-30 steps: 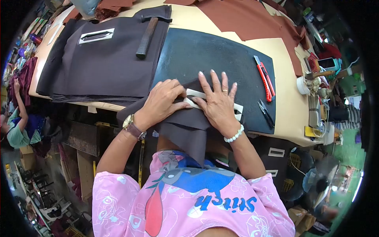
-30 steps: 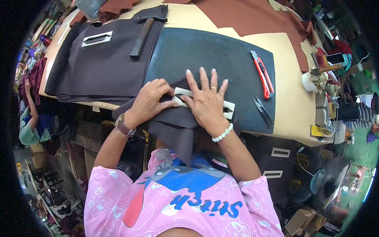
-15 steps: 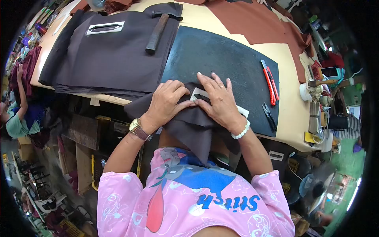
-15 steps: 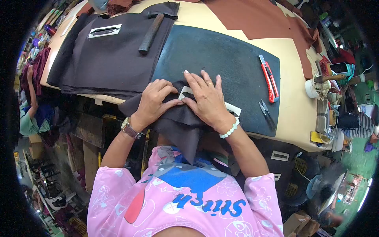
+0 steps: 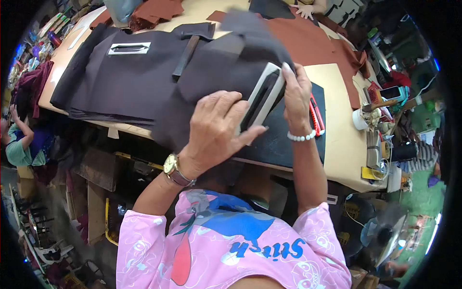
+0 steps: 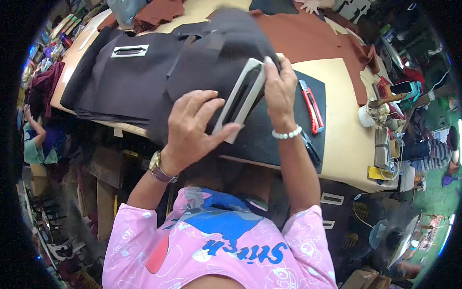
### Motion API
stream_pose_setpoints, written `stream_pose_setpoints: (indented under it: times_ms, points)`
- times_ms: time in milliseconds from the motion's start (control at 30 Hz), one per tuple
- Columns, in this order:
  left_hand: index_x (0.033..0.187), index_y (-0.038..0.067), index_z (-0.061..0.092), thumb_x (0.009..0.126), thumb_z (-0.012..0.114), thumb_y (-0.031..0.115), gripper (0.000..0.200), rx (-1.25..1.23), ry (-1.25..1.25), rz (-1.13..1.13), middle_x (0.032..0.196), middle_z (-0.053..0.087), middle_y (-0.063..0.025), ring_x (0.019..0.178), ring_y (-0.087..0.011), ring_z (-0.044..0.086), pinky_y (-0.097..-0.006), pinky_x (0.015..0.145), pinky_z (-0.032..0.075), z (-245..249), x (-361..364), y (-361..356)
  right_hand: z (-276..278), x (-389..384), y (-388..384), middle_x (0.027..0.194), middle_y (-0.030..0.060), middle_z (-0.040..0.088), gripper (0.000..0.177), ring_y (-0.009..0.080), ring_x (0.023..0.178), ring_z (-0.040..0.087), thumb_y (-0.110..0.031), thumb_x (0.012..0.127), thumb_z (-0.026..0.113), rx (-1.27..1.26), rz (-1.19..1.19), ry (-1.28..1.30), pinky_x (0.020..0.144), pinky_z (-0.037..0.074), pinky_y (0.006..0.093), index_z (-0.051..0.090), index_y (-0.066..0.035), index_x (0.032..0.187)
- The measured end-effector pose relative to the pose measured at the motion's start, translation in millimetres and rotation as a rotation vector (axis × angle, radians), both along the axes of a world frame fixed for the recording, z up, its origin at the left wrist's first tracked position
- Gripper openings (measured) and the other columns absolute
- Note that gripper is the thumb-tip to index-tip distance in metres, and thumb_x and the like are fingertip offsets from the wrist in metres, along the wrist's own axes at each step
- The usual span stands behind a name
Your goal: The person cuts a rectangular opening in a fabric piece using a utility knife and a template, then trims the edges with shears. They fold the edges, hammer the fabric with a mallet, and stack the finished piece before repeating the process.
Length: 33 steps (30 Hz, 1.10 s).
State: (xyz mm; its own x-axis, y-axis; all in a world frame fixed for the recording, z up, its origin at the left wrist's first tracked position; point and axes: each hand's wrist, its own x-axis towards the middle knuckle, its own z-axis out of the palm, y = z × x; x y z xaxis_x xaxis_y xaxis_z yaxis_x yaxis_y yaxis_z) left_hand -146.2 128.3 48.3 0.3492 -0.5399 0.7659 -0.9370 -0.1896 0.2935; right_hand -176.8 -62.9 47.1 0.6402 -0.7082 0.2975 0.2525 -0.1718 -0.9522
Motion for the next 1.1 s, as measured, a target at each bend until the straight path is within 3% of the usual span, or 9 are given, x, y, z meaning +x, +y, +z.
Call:
stream_pose_setpoints:
  times_ms: [33,200,267,300,400,533,600,767,1100]
  points:
    - [0.095,0.002,0.062,0.066,0.077,0.036,0.047,0.025,-0.025,0.015,0.100,0.058,-0.0119,0.094,-0.0291,0.056,-0.0397,0.084,0.044,-0.7,-4.8,-9.1,2.0,-10.0,0.0,0.091,0.0025,0.057,0.017,0.0073,0.079,0.050,-0.012,0.092,0.048,0.129,0.016,-0.038,0.074,0.042,0.0239,0.055,0.001,0.100]
    - [0.097,0.004,0.061,0.071,0.071,0.020,0.032,0.049,-0.169,0.009,0.098,0.059,-0.0086,0.090,-0.0254,0.057,-0.0363,0.078,0.045,-23.9,-3.7,-50.2,-13.2,-47.6,-9.9,0.085,-0.0026,0.056,0.016,0.0047,0.075,0.051,-0.011,0.088,0.055,0.279,-0.096,-0.171,0.068,0.038,0.0204,0.052,-0.007,0.103]
    - [0.096,0.004,0.061,0.072,0.068,0.014,0.027,0.051,-0.184,-0.044,0.095,0.060,-0.0075,0.087,-0.0241,0.058,-0.0354,0.075,0.045,-32.6,-3.5,-57.8,-11.6,-67.1,-17.1,0.088,-0.0003,0.056,0.025,0.0058,0.078,0.051,-0.008,0.086,0.056,0.197,-0.184,-0.190,0.071,0.040,0.0201,0.048,-0.004,0.110]
    - [0.095,0.004,0.060,0.073,0.066,0.011,0.024,0.057,-0.162,-0.082,0.092,0.060,-0.0072,0.085,-0.0239,0.058,-0.0350,0.074,0.045,-34.5,-4.9,-59.7,-11.7,-79.2,-24.7,0.103,0.0116,0.055,0.039,0.0139,0.093,0.052,0.002,0.085,0.053,0.213,-0.164,-0.223,0.086,0.041,0.0258,0.036,0.004,0.120]
    - [0.089,0.004,0.058,0.072,0.063,0.006,0.017,0.104,-0.040,-0.199,0.084,0.060,-0.0081,0.079,-0.0246,0.058,-0.0350,0.071,0.045,-43.6,-11.7,-62.9,-20.8,-110.1,-42.2,0.108,0.0163,0.054,0.054,0.0172,0.097,0.053,0.004,0.084,0.052,0.045,-0.334,-0.182,0.089,0.041,0.0277,0.025,0.005,0.131]
    - [0.081,0.004,0.054,0.072,0.061,0.003,0.012,0.257,0.134,-0.313,0.075,0.058,-0.0101,0.072,-0.0268,0.057,-0.0358,0.066,0.044,-60.7,-21.4,-56.4,-19.3,-147.6,-40.8,0.111,0.0164,0.054,0.050,0.0227,0.098,0.055,0.004,0.081,0.056,-0.694,-0.786,0.324,0.087,0.043,0.0307,0.036,0.005,0.127]
    - [0.081,0.005,0.053,0.071,0.062,0.004,0.013,0.312,0.180,-0.338,0.074,0.056,-0.0095,0.073,-0.0265,0.057,-0.0366,0.064,0.043,-62.5,-23.2,-54.3,-9.6,-151.9,-27.3,0.093,0.0127,0.060,0.028,0.0219,0.084,0.059,0.002,0.079,0.059,-0.592,-0.528,0.334,0.075,0.047,0.0318,0.057,0.001,0.107]
    - [0.085,0.004,0.055,0.071,0.063,0.005,0.017,0.369,0.312,-0.375,0.074,0.055,-0.0095,0.077,-0.0282,0.056,-0.0375,0.066,0.043,-54.3,-24.6,-53.4,-25.0,-139.9,-9.1,0.083,0.0097,0.058,0.016,0.0284,0.074,0.059,-0.013,0.077,0.064,-0.715,0.100,0.504,0.067,0.047,0.0348,0.063,-0.003,0.089]
    - [0.090,-0.006,0.066,0.074,0.071,0.021,0.032,0.681,0.685,-0.406,0.074,0.066,-0.0159,0.066,-0.0207,0.064,-0.0315,0.064,0.049,-39.3,-5.5,-70.4,-51.1,-137.9,-20.8,0.088,0.0097,0.056,0.024,0.0269,0.080,0.059,-0.013,0.073,0.068,-0.651,0.250,0.569,0.072,0.047,0.0357,0.064,-0.003,0.095]
